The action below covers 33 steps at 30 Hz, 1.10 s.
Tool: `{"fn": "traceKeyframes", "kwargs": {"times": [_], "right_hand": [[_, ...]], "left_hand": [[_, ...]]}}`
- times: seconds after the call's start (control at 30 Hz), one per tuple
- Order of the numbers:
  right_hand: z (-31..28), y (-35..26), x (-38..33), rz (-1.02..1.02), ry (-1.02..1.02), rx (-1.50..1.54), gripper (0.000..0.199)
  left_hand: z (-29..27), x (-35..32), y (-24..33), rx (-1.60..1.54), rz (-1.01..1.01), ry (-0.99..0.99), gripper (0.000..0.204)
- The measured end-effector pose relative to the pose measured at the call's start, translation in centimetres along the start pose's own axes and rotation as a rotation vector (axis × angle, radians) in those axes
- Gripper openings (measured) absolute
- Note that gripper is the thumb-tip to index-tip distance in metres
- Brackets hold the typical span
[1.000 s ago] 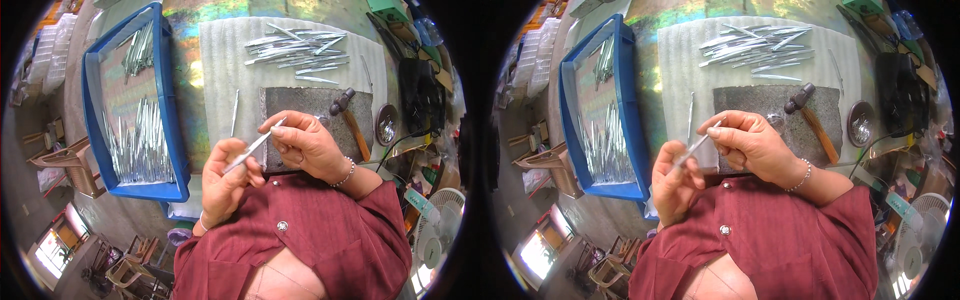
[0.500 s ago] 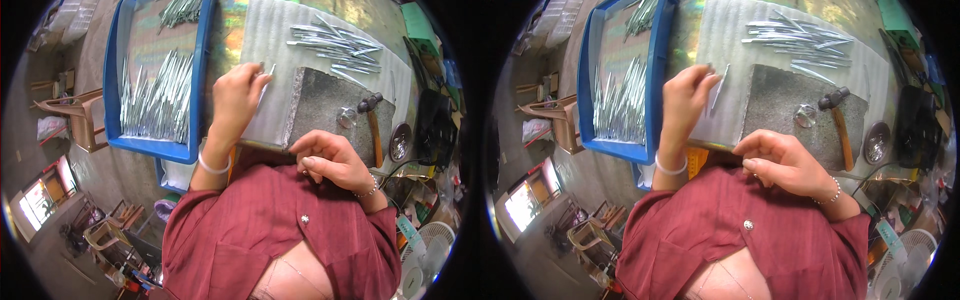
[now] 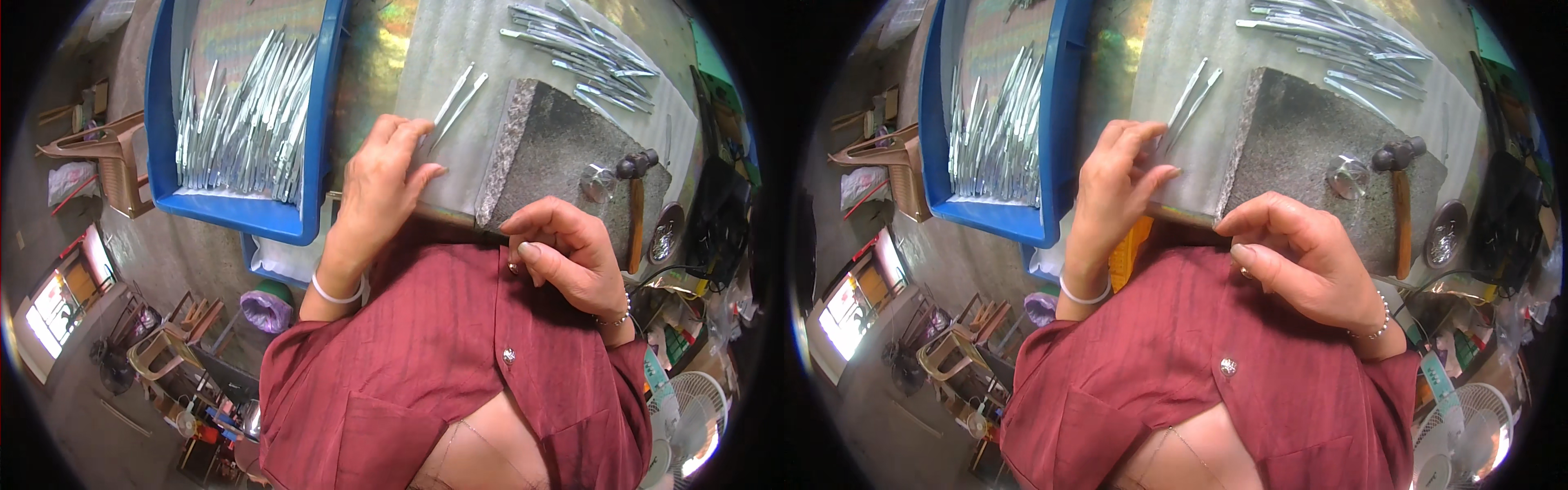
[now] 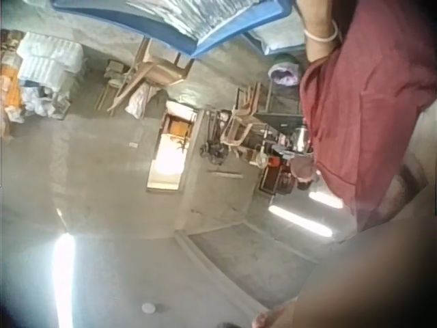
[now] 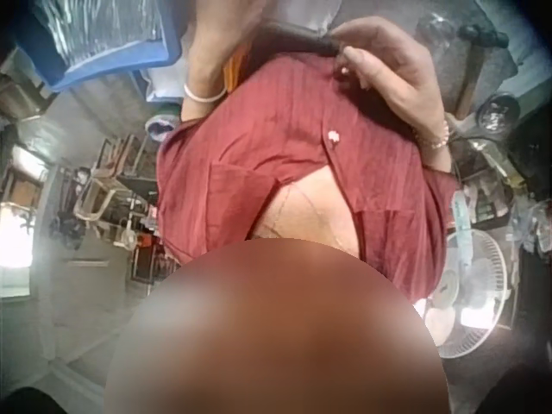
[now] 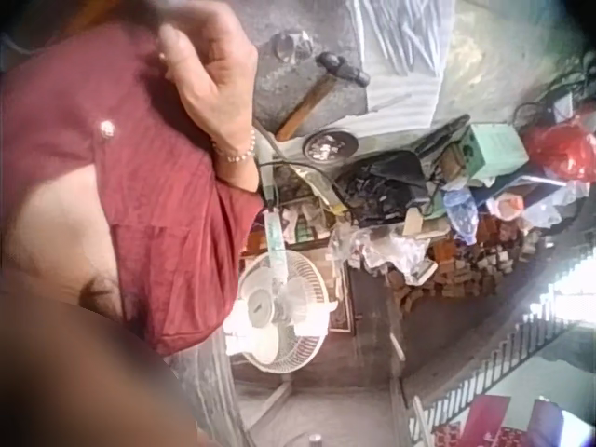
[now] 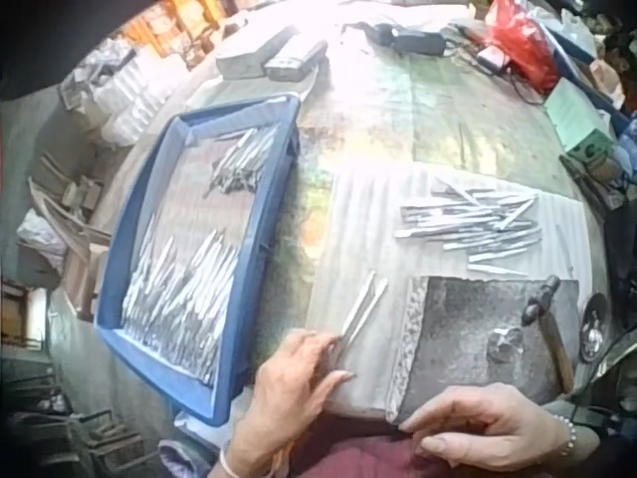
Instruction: Assembling and hammering small metal components into strips on a workbench.
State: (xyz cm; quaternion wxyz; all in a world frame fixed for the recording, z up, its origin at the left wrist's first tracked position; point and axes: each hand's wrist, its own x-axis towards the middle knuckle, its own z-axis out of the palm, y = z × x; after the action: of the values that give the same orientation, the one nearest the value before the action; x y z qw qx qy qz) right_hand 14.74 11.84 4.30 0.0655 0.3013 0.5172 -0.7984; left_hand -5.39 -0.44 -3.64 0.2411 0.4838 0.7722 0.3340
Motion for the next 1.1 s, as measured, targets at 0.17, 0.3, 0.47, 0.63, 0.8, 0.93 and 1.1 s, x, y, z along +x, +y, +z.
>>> {"fn": "traceKeyframes", "kwargs": {"times": [0.17, 0.3, 0.47, 0.63, 0.8, 0.93, 1.1], "right_hand": [[1.0, 0.6, 1.4, -0.056, 0.013, -0.123, 0.022], [1.5, -0.3, 1.9, 0.052, 0.073, -0.195, 0.020], [1.7, -0.2, 2.3, 0.084, 0.109, -0.217, 0.020], [1.9, -0.4, 3.1, 0.090, 0.088, -0.256, 0.020], [1.5, -1.0, 1.7, -0.093, 0.095, -0.380, 0.021], [0.4, -0.5, -1.1, -0.301, 0.416, -0.511, 0.023], [-2.5, 0.8, -2.5, -0.402, 0.789, -0.998, 0.032]], "left_hand": [[1.0, -1.1, -0.9, 0.045, 0.115, 0.124, 0.035], [1.4, -0.9, -1.8, -0.030, 0.120, 0.176, 0.029], [1.7, -0.8, -2.6, -0.071, 0.171, 0.198, 0.026], [1.6, -0.7, -2.8, -0.036, 0.175, 0.189, 0.026], [0.9, -1.9, -2.4, -0.145, 0.104, 0.218, 0.025], [0.3, -4.3, -2.1, -0.139, 0.128, 0.271, 0.023], [0.3, -6.2, -0.9, -0.138, 0.066, 0.327, 0.021]]}}
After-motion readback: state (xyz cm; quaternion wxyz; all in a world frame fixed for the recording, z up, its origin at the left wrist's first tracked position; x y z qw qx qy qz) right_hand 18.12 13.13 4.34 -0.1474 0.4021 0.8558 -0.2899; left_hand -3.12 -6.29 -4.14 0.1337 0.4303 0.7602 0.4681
